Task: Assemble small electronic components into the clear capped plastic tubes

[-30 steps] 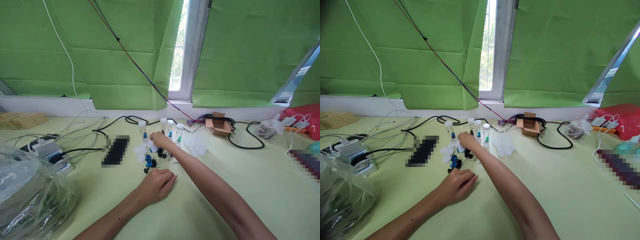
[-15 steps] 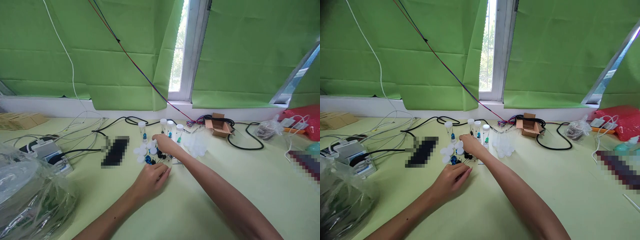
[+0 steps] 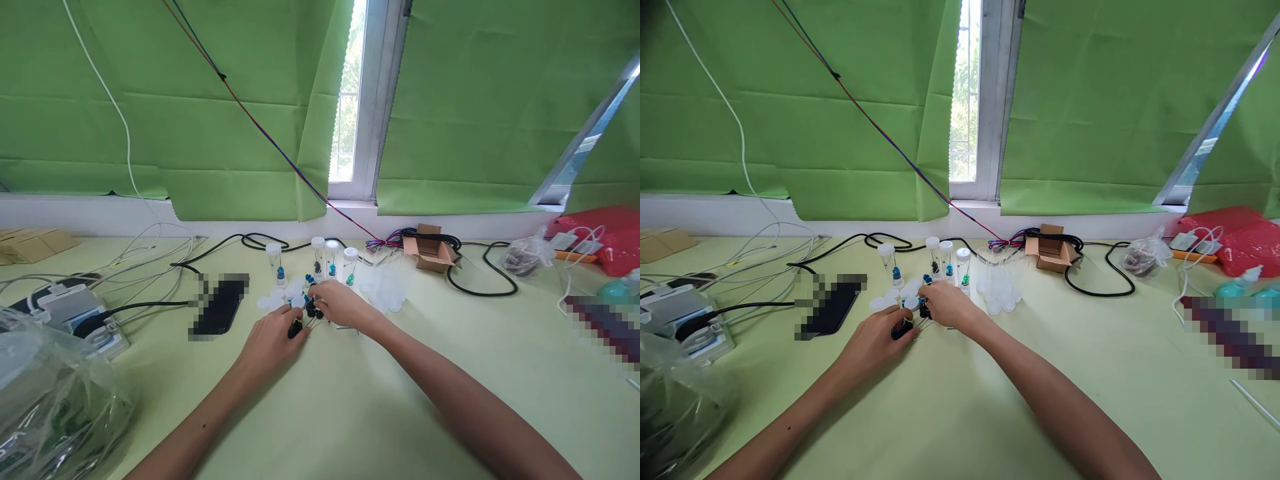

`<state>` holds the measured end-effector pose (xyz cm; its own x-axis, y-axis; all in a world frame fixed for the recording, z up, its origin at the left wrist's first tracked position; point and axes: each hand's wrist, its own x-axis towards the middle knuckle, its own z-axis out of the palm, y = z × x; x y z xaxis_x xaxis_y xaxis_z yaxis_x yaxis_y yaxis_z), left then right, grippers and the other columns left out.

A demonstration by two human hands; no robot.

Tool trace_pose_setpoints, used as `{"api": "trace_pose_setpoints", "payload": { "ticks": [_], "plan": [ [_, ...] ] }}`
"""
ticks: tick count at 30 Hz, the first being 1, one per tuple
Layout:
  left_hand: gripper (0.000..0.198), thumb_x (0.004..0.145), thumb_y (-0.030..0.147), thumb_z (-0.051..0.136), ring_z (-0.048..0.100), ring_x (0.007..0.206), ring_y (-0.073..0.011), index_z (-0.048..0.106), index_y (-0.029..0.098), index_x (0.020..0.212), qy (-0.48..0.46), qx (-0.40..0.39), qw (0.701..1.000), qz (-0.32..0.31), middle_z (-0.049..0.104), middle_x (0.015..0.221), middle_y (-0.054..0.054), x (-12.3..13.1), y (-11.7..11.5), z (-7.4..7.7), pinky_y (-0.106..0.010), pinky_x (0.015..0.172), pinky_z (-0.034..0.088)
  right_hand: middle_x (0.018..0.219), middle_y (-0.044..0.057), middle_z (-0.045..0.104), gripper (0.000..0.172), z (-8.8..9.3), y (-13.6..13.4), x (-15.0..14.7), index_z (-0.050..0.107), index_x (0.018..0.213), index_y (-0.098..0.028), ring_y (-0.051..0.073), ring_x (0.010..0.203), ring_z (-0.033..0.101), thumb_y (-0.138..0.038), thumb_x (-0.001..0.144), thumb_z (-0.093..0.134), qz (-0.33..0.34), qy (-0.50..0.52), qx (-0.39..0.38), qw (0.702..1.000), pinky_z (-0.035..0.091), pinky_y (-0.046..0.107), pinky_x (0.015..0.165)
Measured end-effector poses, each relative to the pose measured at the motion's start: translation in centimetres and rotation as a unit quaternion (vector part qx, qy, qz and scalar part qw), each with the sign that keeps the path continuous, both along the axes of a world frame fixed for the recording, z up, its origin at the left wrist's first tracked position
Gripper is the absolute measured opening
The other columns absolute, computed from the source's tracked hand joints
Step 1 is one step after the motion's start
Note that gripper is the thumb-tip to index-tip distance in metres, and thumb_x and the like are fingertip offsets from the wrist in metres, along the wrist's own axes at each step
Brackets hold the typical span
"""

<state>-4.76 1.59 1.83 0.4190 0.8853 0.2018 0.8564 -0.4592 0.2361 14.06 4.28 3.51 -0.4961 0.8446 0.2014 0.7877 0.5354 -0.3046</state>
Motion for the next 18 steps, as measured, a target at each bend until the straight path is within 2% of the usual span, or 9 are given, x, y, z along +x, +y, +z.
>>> {"api": "trace_pose_setpoints", "payload": {
  "ticks": [7, 18],
  "plan": [
    [0.018, 0.087, 0.032, 0.049, 0.06, 0.074, -0.0222, 0.064, 0.022, 0.086, -0.016, 0.001, 1.0, -0.009, 0.065, 0.084, -0.005, -0.02, 0.07, -0.14, -0.03, 0.06, 0.034, 0.097, 0.007, 0.068, 0.019, -0.72, 0.14, -0.18, 0.064, 0.102, -0.018, 0.021, 0.092, 0.061, -0.012, 0.084, 0.062, 0.011, -0.011, -0.029, 0.999, 0.035, 0.025, 0.064],
    [0.019, 0.087, 0.031, 0.049, 0.06, 0.075, -0.0213, 0.064, 0.021, 0.082, -0.037, -0.008, 0.999, -0.032, 0.063, 0.086, -0.005, 0.25, 0.08, -0.13, -0.029, 0.061, 0.038, 0.099, 0.008, 0.067, 0.018, -0.76, 0.31, -0.25, 0.063, 0.102, -0.017, 0.021, 0.093, 0.059, -0.011, 0.085, 0.059, 0.01, -0.023, -0.033, 0.999, 0.031, 0.025, 0.059]
  ]
}}
